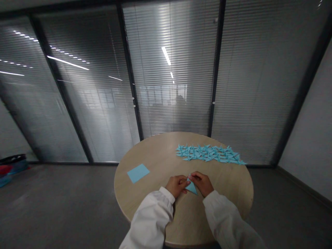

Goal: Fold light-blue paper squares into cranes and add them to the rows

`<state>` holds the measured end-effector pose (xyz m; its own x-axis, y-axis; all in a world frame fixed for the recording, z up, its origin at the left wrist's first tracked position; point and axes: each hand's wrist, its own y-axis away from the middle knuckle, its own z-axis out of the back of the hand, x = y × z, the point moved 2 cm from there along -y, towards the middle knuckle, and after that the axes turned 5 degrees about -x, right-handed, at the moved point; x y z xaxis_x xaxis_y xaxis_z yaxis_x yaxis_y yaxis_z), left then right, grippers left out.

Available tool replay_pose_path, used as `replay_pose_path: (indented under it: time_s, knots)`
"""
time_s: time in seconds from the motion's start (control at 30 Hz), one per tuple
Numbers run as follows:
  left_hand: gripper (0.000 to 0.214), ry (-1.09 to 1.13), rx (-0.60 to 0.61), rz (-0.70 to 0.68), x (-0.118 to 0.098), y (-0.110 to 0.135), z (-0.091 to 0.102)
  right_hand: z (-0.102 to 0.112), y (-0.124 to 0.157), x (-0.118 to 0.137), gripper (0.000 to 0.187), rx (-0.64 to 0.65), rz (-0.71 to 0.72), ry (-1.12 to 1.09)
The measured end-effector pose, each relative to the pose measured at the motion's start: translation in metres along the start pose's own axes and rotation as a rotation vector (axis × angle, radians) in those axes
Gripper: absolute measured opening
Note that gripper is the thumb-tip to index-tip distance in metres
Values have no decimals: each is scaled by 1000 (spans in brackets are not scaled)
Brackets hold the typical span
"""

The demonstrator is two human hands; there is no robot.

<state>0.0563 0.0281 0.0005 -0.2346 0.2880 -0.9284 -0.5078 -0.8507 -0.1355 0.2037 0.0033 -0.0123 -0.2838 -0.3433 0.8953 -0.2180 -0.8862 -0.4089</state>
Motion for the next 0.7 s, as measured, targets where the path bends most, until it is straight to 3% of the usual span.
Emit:
replay_pose_path:
  time_s: [0.23,0.5,0.7]
  knots:
    - [32,64,-41,-112,-10,1,2,10,-3,-2,33,-104,-78,-92]
    - [28,120,-33,-60,-12,1,0,12,-4,-5,31,-151,-114,-139]
    - [29,126,-117,-73,-13,-1,1,11,-3,-2,32,-136,-136,-182]
